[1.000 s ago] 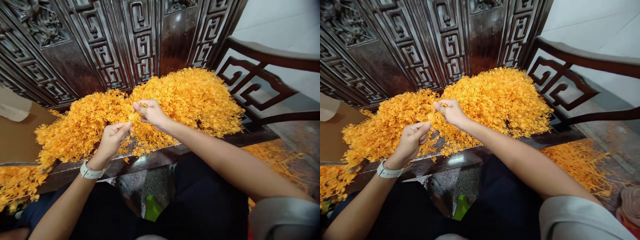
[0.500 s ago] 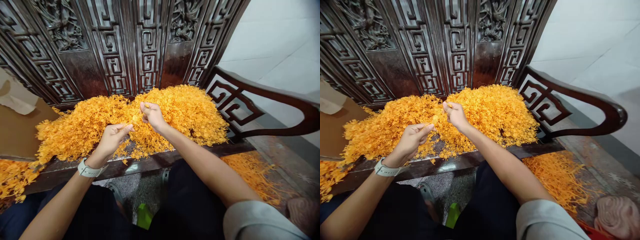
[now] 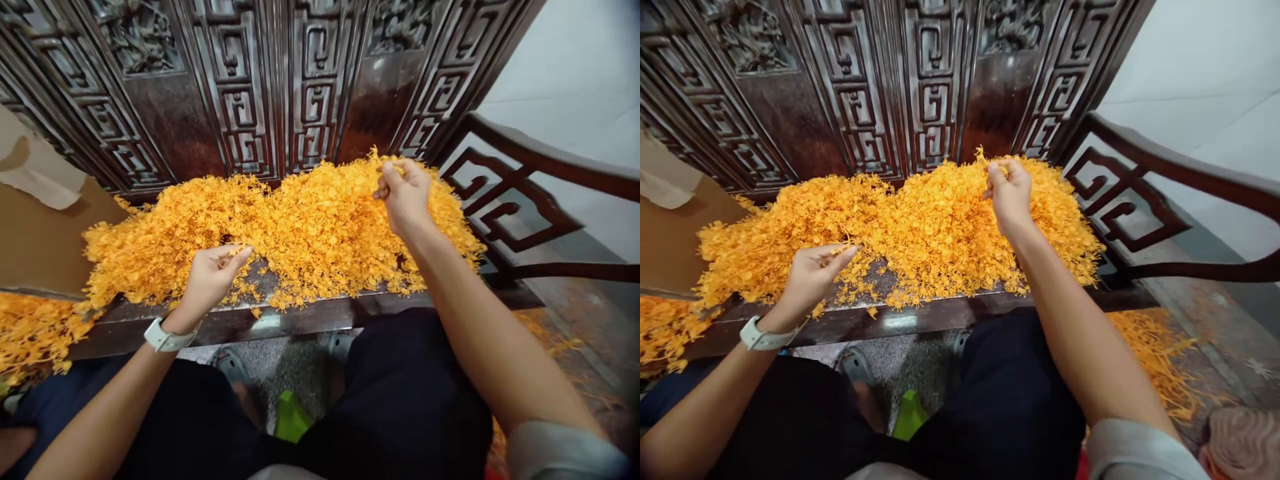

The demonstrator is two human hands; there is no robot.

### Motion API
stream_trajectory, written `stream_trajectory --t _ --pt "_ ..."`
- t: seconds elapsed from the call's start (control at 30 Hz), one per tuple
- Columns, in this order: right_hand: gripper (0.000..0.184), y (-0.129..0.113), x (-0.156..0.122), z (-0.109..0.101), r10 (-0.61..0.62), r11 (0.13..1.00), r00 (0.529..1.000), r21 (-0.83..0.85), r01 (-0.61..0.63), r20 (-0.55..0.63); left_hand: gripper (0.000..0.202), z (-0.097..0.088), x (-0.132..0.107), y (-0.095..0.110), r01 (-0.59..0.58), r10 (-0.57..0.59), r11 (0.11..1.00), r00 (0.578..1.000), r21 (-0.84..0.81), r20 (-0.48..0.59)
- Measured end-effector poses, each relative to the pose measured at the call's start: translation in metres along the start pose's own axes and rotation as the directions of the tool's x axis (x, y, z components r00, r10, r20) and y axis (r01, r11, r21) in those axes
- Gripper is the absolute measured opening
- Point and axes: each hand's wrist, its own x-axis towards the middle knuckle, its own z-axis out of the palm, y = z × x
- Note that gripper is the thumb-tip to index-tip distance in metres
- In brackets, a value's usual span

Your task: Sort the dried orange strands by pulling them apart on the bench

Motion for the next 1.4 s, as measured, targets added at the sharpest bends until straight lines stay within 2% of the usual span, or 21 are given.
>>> stream_trajectory --t 0.07,0.13,0.27,0.33,0.4,0.47,0.53,0.73,0.83,0.97,1.03,1.13,1.2,1.23,1.3,1.4 --pt "0.024 -0.004 -0.013 0.009 0.048 0.999 0.993 -0.026 -0.045 0.104 0.03 0.006 0.006 -0.002 0.022 -0.025 0.998 0.999 -0.053 -0.045" --pt "0.025 -0.011 -0.028 0.021 0.122 0.993 0.954 -0.034 -0.117 0.273 0.03 0.015 0.012 0.003 0.042 -0.056 0.988 0.994 -0.151 -0.089" --pt "0.033 -0.031 -0.062 0.049 0.14 0.985 0.8 0.0 -0.172 0.584 0.05 0.039 0.021 0.018 0.057 -0.091 0.894 0.994 -0.444 -0.056" --pt "0.036 -0.042 -0.081 0.062 0.142 0.981 0.706 -0.005 -0.193 0.694 0.056 0.051 0.021 0.019 0.05 -0.068 0.858 0.998 -0.511 -0.017" --pt "0.034 -0.052 -0.097 0.073 0.153 0.975 0.613 -0.019 -0.219 0.775 0.052 0.06 0.018 0.015 0.064 -0.067 0.855 0.998 -0.515 0.013" --pt "0.032 -0.058 -0.109 0.08 0.178 0.963 0.541 -0.032 -0.269 0.822 0.045 0.063 0.015 0.008 0.099 -0.097 0.859 0.995 -0.502 0.029" --pt "0.032 -0.058 -0.114 0.085 0.206 0.948 0.519 -0.037 -0.317 0.83 0.04 0.062 0.014 0.002 0.122 -0.124 0.861 0.992 -0.494 0.029" --pt "0.042 -0.042 -0.108 0.087 0.204 0.955 0.558 -0.039 -0.293 0.805 0.037 0.05 0.018 0.001 0.08 -0.09 0.857 0.996 -0.509 0.005" --pt "0.044 -0.038 -0.109 0.09 0.195 0.961 0.639 -0.013 -0.278 0.744 0.036 0.05 0.014 0.006 0.086 -0.081 0.88 0.996 -0.468 0.03" --pt "0.045 -0.037 -0.112 0.1 0.215 0.958 0.745 0.01 -0.285 0.631 0.033 0.057 0.007 0.014 0.138 -0.133 0.875 0.99 -0.464 0.045" --pt "0.044 -0.032 -0.101 0.1 0.223 0.958 0.817 0.035 -0.284 0.532 0.029 0.056 0.005 0.016 0.133 -0.139 0.868 0.99 -0.479 0.022" --pt "0.043 -0.017 -0.061 0.079 0.22 0.968 0.94 0.058 -0.243 0.261 0.027 0.046 0.005 0.015 0.101 -0.119 0.866 0.993 -0.49 -0.005" --pt "0.045 -0.005 -0.032 0.056 0.173 0.985 0.98 -0.008 -0.173 0.095 0.026 0.037 0.005 0.011 0.101 -0.119 0.886 0.993 -0.453 -0.011" --pt "0.045 0.0 -0.021 0.044 0.15 0.988 0.987 -0.053 -0.148 0.055 0.026 0.034 0.006 0.008 0.106 -0.125 0.901 0.992 -0.421 -0.018" --pt "0.042 0.005 -0.013 0.029 0.12 0.987 0.99 -0.116 -0.111 0.072 0.03 0.031 0.009 0.0 0.116 -0.142 0.925 0.989 -0.362 -0.045" --pt "0.036 0.0 -0.03 0.027 0.135 0.985 0.952 -0.143 -0.098 0.275 0.048 0.035 0.019 -0.013 0.108 -0.136 0.939 0.989 -0.326 -0.062"
